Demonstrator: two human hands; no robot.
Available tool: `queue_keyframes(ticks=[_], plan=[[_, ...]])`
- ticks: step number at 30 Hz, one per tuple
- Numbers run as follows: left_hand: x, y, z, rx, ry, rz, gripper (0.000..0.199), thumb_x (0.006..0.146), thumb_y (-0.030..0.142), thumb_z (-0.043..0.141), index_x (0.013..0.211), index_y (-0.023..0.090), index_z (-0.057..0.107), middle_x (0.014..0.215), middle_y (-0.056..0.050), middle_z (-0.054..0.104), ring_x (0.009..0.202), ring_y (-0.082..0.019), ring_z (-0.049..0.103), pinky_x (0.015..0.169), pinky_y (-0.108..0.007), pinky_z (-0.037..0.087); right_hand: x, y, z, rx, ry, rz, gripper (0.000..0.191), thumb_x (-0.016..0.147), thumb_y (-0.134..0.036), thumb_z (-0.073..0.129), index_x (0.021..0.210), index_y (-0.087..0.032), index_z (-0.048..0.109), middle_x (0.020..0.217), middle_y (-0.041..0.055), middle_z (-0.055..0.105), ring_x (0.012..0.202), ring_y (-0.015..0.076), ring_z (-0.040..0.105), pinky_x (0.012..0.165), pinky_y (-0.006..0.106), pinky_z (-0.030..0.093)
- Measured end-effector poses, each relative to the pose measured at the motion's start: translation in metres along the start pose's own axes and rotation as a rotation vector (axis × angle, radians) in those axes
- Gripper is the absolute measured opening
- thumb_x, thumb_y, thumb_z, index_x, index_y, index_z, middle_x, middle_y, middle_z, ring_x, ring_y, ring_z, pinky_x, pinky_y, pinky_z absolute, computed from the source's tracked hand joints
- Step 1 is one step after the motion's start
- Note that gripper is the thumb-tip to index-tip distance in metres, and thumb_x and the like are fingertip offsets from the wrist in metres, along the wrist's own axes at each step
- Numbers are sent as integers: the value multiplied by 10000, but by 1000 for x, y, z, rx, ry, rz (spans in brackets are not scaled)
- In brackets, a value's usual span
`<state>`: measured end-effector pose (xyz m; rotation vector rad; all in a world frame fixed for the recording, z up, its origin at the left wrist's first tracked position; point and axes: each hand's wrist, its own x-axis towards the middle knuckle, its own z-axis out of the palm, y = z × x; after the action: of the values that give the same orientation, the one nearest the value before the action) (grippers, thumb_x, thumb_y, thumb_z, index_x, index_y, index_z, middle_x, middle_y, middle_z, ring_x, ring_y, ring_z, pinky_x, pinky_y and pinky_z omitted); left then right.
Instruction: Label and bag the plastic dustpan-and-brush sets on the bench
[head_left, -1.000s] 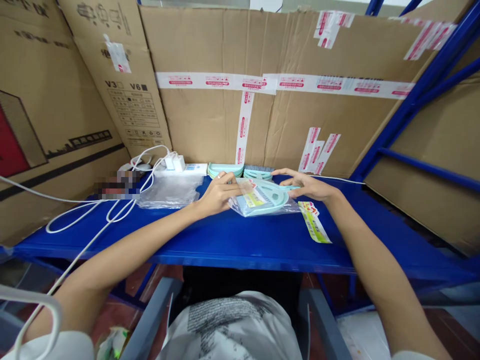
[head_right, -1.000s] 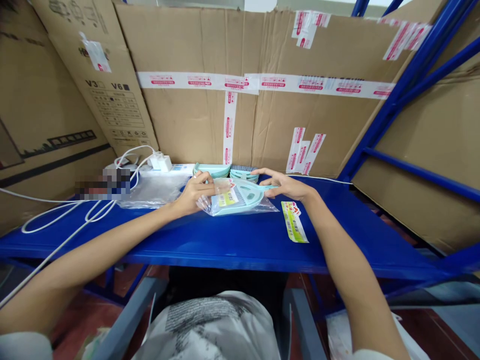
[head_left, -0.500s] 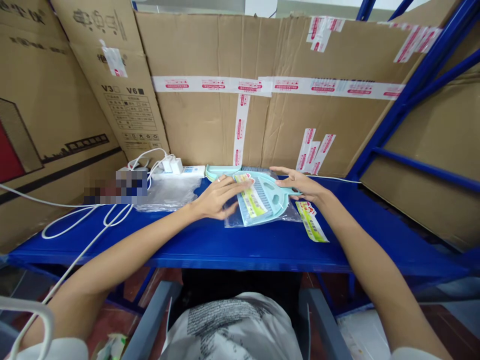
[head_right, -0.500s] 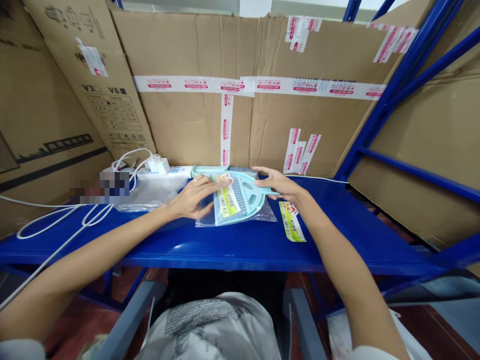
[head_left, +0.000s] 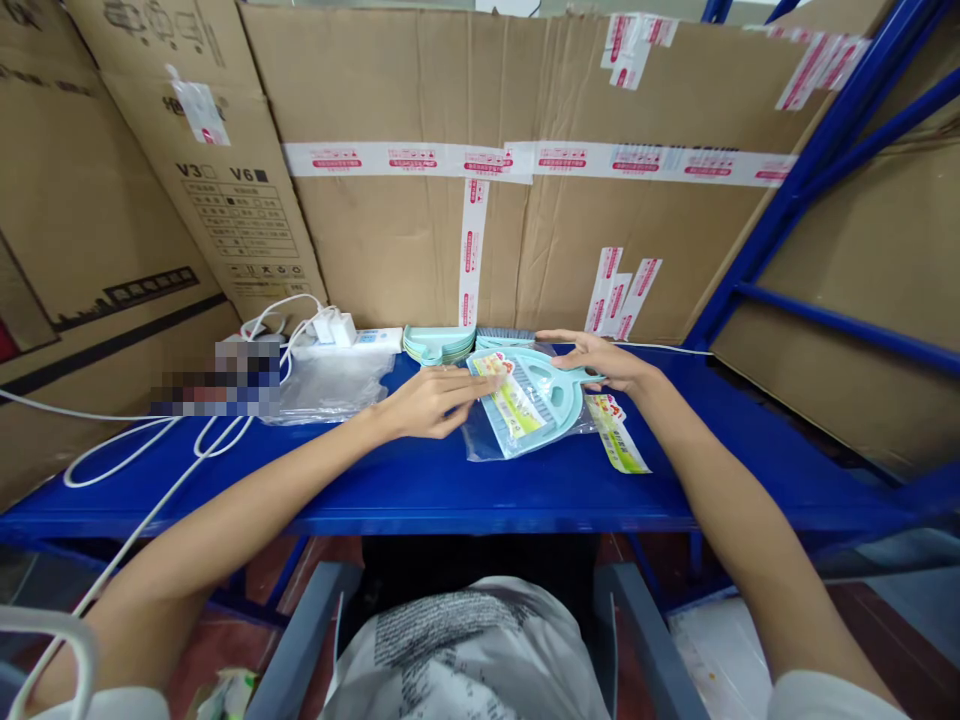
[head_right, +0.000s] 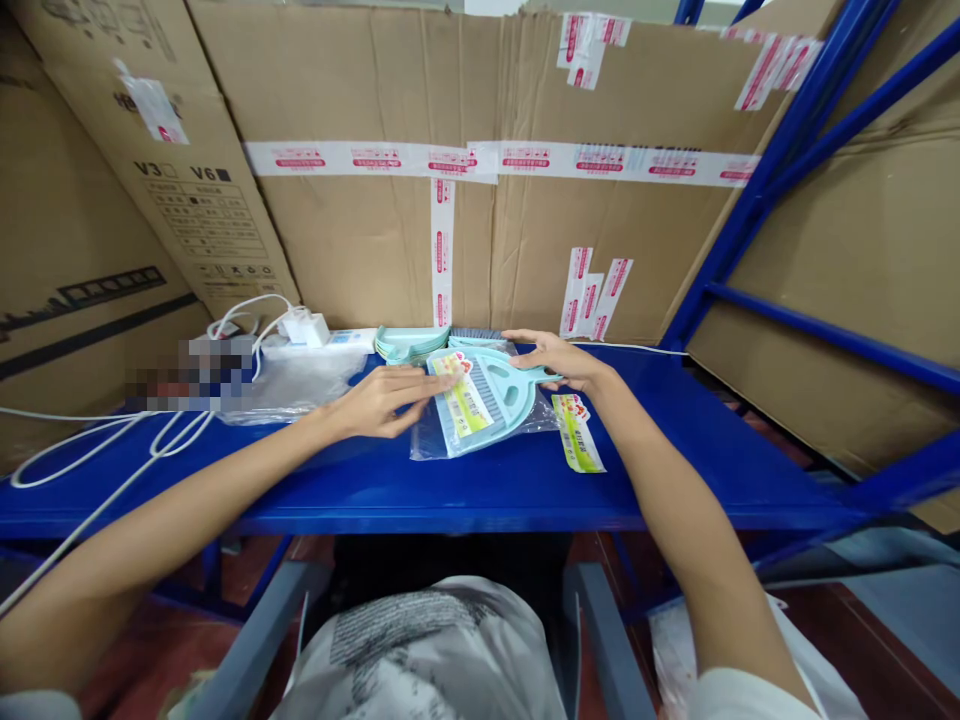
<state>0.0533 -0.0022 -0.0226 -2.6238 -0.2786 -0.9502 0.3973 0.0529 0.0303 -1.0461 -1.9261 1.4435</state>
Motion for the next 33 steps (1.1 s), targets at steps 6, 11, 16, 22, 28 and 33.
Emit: queue_keyframes(ticks=[6, 11, 16, 22, 28, 33], plan=[[-2, -2, 3, 323, 75, 122, 506, 1046, 112, 537, 1548, 175, 531, 1336, -127, 765, 986, -215, 811, 720, -324, 628, 2, -1, 9, -6, -9, 22, 859, 834, -407, 888, 1579, -156, 542, 572, -31, 648, 323, 85, 457, 272, 186, 342], [-10, -3, 0, 353, 77, 140, 569, 1053, 69, 492, 1603, 215, 480, 1347, -134, 759, 791, -175, 800, 639, -310, 586, 11, 6, 26, -20, -24, 44, 552, 901, -622, 788, 1210, -164, 790, 573, 6, 671, 311, 80, 445, 260, 209, 275], [-15, -7, 2, 340, 46, 123, 622, 1042, 68, 480, 1639, 239, 438, 1458, -148, 679, 715, -164, 778, 599, -330, 568, 16, 8, 26, 29, 87, 25, 464, 749, -581, 922, 878, -151, 802, 610, 24, 687, 440, 96, 544, 358, 207, 353], [-22, -21, -12, 382, 48, 73, 649, 1046, 116, 483, 1658, 322, 412, 1442, -114, 694, 616, -181, 740, 482, -367, 502, 9, 2, -1, 22, 172, -124, 437, 744, -542, 928, 731, -139, 760, 707, 63, 725, 622, 126, 648, 561, 220, 512], [-46, -59, -60, 422, 142, -193, 445, 1086, 236, 496, 1506, 335, 602, 1388, -51, 740, 752, -187, 763, 577, -387, 517, 0, 12, -48, 129, 390, -173, 373, 788, -453, 905, 791, -152, 685, 811, 142, 794, 658, 196, 746, 591, 268, 593], [-70, -103, -101, 444, 493, -592, 429, 1055, 529, 576, 1294, 204, 721, 1341, -33, 775, 991, -188, 745, 864, -442, 548, 1, 11, -54, 196, 482, -240, 275, 859, -353, 846, 964, -179, 662, 926, 128, 819, 650, 195, 759, 503, 248, 568]])
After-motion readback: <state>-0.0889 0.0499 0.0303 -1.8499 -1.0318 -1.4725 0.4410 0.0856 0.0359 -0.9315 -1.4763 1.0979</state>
